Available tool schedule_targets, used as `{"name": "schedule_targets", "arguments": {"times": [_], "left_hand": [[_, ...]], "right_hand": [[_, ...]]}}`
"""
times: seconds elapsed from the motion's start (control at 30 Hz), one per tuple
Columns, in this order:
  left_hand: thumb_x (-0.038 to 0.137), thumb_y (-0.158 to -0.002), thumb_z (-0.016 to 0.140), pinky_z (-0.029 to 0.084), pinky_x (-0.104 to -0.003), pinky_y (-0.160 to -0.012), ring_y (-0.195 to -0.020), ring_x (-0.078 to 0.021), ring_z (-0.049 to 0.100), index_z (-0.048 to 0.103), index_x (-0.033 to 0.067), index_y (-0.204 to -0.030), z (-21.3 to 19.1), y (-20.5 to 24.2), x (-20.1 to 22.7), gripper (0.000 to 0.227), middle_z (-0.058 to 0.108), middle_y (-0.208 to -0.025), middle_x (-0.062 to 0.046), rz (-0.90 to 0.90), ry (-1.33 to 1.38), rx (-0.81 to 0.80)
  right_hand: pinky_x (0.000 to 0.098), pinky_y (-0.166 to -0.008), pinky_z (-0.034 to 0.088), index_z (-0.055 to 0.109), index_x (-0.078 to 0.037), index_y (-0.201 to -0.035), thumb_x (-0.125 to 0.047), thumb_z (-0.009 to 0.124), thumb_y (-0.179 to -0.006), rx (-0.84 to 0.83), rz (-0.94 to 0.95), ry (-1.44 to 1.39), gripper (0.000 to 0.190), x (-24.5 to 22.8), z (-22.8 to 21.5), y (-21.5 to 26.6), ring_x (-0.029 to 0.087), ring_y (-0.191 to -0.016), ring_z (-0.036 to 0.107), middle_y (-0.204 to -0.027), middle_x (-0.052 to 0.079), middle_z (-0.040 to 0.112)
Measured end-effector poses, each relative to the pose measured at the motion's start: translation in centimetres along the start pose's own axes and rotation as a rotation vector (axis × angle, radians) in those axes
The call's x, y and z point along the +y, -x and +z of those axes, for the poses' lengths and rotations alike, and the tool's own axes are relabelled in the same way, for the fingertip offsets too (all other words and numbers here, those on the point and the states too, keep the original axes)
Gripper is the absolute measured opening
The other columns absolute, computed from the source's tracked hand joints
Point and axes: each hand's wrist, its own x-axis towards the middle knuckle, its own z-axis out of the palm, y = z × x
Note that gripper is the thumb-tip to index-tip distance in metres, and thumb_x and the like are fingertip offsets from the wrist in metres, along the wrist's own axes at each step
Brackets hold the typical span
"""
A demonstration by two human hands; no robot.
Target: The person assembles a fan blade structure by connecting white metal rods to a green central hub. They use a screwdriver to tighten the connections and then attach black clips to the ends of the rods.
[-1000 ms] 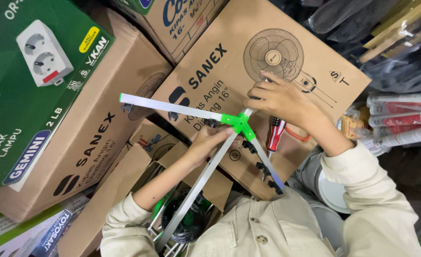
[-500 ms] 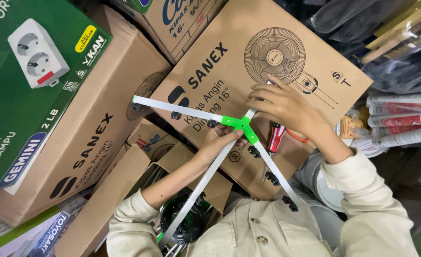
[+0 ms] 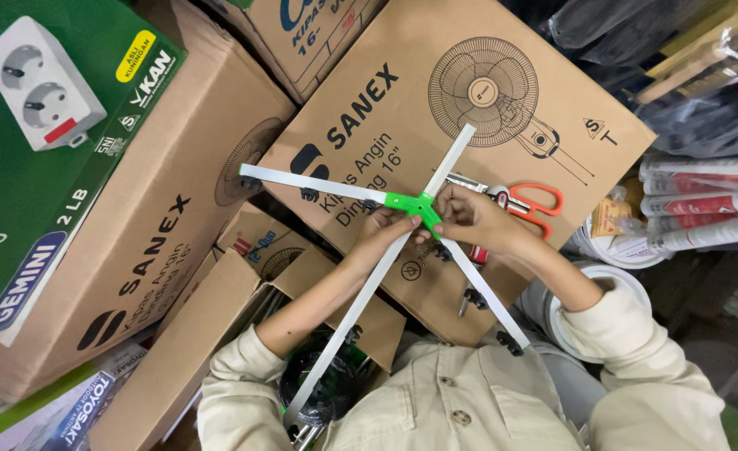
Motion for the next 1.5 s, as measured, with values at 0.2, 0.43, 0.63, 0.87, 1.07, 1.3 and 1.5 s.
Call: {"name": "schedule_targets", "arguments": {"times": [0.2,0.43,0.63,0.87,1.07,1.3,1.5], "left_hand": [[0.011,-0.096,0.070,0.060,-0.026,-0.077,-0.086,-0.0149,0.072,0.065,-0.0029,-0.118,0.5,0.7,-0.3,0.026,0.074,-0.102,-0.010,-0.070,-0.024,0.068],[0.013,-0.100,0.069,0.058,-0.024,-0.076,-0.082,-0.0115,0.069,0.070,-0.0049,-0.116,0.9,1.8,1.8,0.024,0.075,-0.097,-0.010,-0.022,0.062,-0.034],[0.015,-0.099,0.070,0.055,-0.019,-0.068,-0.077,-0.0086,0.069,0.072,-0.0018,-0.113,0.1,1.7,1.0,0.022,0.076,-0.094,-0.009,-0.130,0.060,0.088],[0.018,-0.098,0.071,0.056,-0.019,-0.071,-0.080,-0.0087,0.071,0.071,-0.0006,-0.113,-0.2,1.3,0.2,0.024,0.076,-0.096,-0.008,-0.081,0.047,0.071],[0.017,-0.097,0.070,0.059,-0.022,-0.075,-0.082,-0.0105,0.072,0.069,-0.0014,-0.114,-0.3,0.8,0.1,0.024,0.077,-0.099,-0.010,-0.117,0.022,0.091],[0.015,-0.098,0.069,0.059,-0.023,-0.074,-0.081,-0.0113,0.072,0.069,-0.0021,-0.114,-0.2,0.9,0.0,0.023,0.076,-0.097,-0.011,-0.134,0.025,0.094],[0.012,-0.098,0.069,0.058,-0.022,-0.076,-0.083,-0.0113,0.071,0.070,-0.0040,-0.113,-0.6,0.6,-0.6,0.021,0.076,-0.098,-0.011,-0.104,0.003,0.106]], "right_hand": [[0.0258,-0.085,0.052,0.056,-0.004,-0.110,-0.008,0.072,-0.096,-0.141,0.033,-0.200,0.021,1.7,-1.1,0.0,0.009,-0.095,0.062,-0.102,-0.001,0.062],[0.0328,-0.076,0.054,0.074,-0.009,-0.112,-0.019,0.069,-0.096,0.284,-0.077,0.768,0.019,-2.9,-4.9,-0.1,0.018,-0.082,0.066,-0.097,0.004,0.069],[0.0410,-0.078,0.058,0.073,-0.009,-0.097,-0.014,0.069,-0.085,0.226,-0.375,1.361,0.015,-2.3,-3.0,-2.0,0.030,-0.090,0.069,-0.100,0.008,0.064],[0.0433,-0.073,0.058,0.074,-0.011,-0.117,-0.008,0.060,-0.091,0.237,-0.171,1.428,0.030,-1.0,-2.5,-3.3,0.032,-0.087,0.069,-0.108,0.013,0.066],[0.0421,-0.088,0.056,0.071,-0.004,-0.117,-0.001,0.059,-0.084,0.213,-0.327,1.373,0.035,0.1,-3.3,-3.5,0.033,-0.100,0.065,-0.112,0.014,0.065],[0.0423,-0.081,0.057,0.071,-0.001,-0.115,-0.004,0.063,-0.087,0.260,-0.337,1.306,0.029,0.3,-3.3,-3.0,0.034,-0.093,0.068,-0.108,0.013,0.065],[0.0436,-0.074,0.057,0.072,-0.001,-0.098,-0.006,0.066,-0.086,0.290,-0.270,1.333,0.014,-0.1,-3.1,-1.9,0.033,-0.083,0.069,-0.097,0.013,0.063]]}}
